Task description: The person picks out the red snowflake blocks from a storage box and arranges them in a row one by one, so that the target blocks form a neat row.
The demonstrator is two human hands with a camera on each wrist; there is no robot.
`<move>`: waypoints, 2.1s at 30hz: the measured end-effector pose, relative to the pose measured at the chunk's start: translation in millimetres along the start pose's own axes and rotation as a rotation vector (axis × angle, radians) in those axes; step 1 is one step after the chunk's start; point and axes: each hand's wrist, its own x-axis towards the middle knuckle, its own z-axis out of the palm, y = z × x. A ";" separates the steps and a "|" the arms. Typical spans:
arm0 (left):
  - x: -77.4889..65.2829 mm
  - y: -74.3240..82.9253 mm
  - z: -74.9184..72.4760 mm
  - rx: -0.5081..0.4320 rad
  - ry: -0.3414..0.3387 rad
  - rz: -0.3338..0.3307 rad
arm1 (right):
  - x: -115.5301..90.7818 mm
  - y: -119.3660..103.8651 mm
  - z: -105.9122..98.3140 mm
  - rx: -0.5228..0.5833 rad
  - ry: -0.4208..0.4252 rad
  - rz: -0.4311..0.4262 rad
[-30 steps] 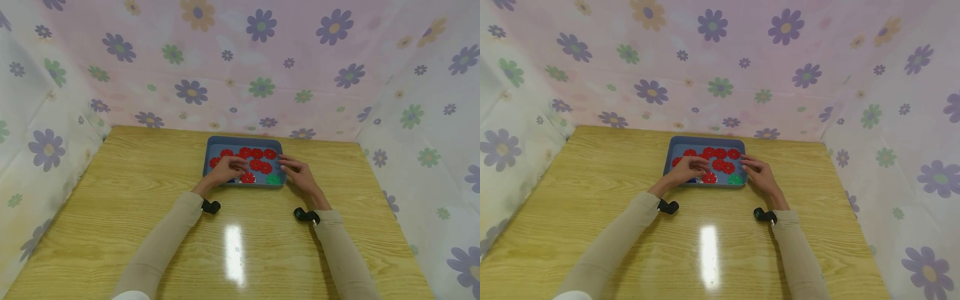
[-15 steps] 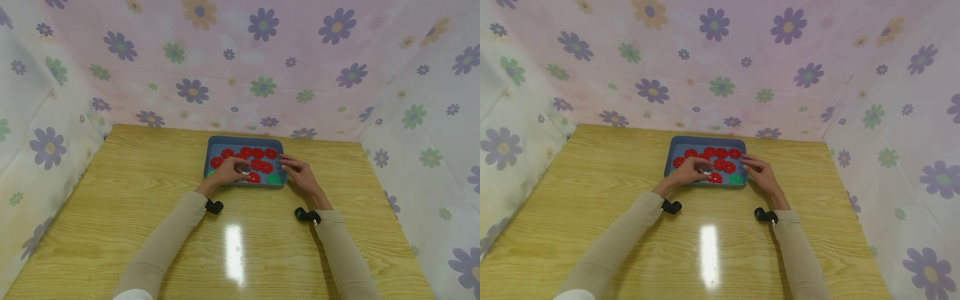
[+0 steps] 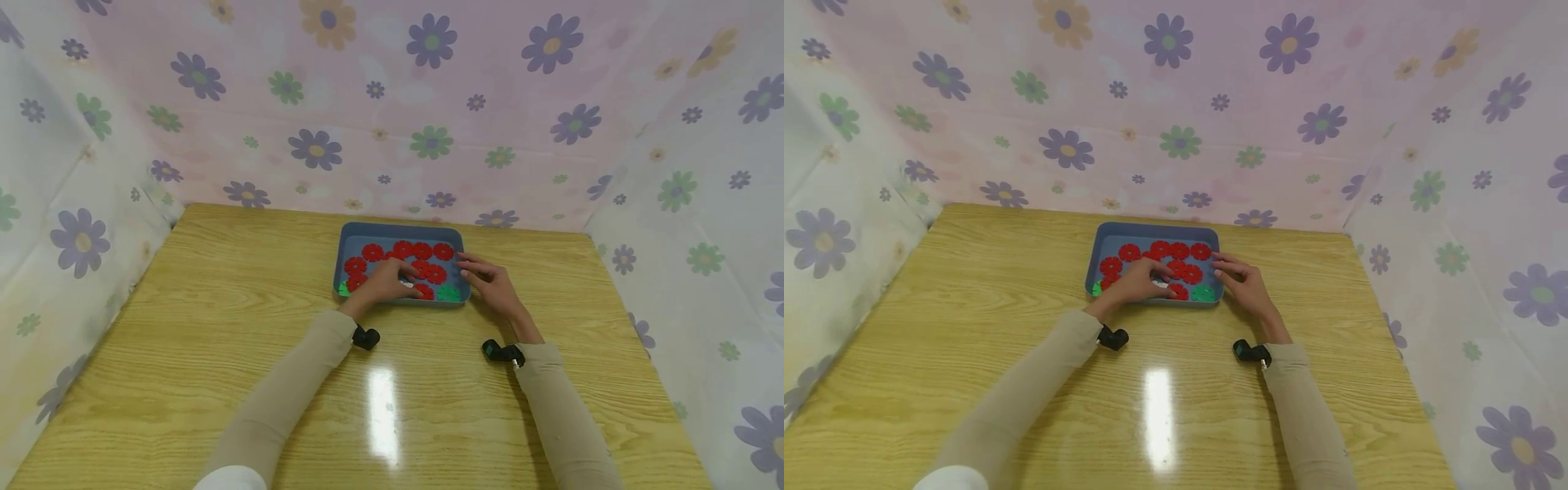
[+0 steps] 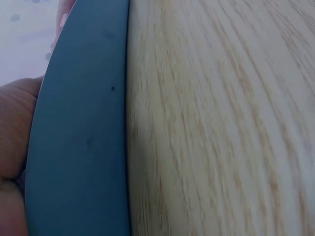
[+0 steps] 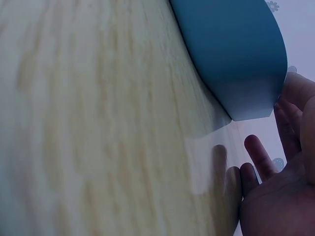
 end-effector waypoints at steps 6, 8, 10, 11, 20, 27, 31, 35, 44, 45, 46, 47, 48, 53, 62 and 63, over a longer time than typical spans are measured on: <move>0.5 4.7 2.9 0.007 0.005 0.000 | -0.1 -0.3 -0.2 -0.009 0.008 0.009; 0.4 4.8 2.8 -0.010 0.000 0.002 | -0.2 -0.6 -0.3 -0.015 0.012 0.013; 0.4 4.7 2.3 -0.024 -0.012 0.007 | -0.1 -0.6 -0.4 -0.019 0.012 0.012; 0.8 4.0 2.2 -0.029 -0.020 0.011 | 0.0 -0.4 -0.4 -0.019 0.012 0.011; 0.9 1.2 -3.4 -0.056 -0.109 0.041 | 1.7 1.8 0.6 -0.008 0.012 0.005; 0.5 -5.3 -6.7 -0.151 -0.122 0.041 | 0.3 -3.9 3.0 0.007 0.018 0.024; 0.1 -8.2 -7.1 -0.245 -0.070 0.032 | 0.1 -4.8 3.0 0.009 0.020 0.027; 0.9 -11.5 -7.3 -0.347 -0.007 0.041 | 0.4 -3.9 2.3 0.006 0.021 0.032; -1.2 -11.3 -10.1 -0.440 0.047 0.021 | 1.2 -2.0 1.5 0.005 0.022 0.034; -1.2 -11.5 -10.3 -0.447 0.050 0.023 | 1.3 -1.8 1.4 0.005 0.023 0.034; -1.5 -11.3 -10.5 -0.452 0.053 0.024 | 1.4 -1.6 1.4 0.005 0.022 0.033; -1.7 -11.1 -10.9 -0.458 0.058 0.024 | 1.6 -1.3 1.3 0.006 0.022 0.031; -2.0 -10.8 -11.1 -0.467 0.062 0.023 | 1.6 -1.4 1.3 0.005 0.020 0.028; -3.9 -8.8 -12.4 -0.518 0.085 0.013 | 1.3 -2.4 1.3 0.009 0.015 0.027; -14.9 -7.9 -24.1 -0.588 0.180 -0.046 | 0.7 -3.0 1.7 0.014 0.015 0.024; -17.6 -8.4 -26.8 -0.593 0.184 -0.056 | 0.8 -3.0 1.8 0.013 0.015 0.025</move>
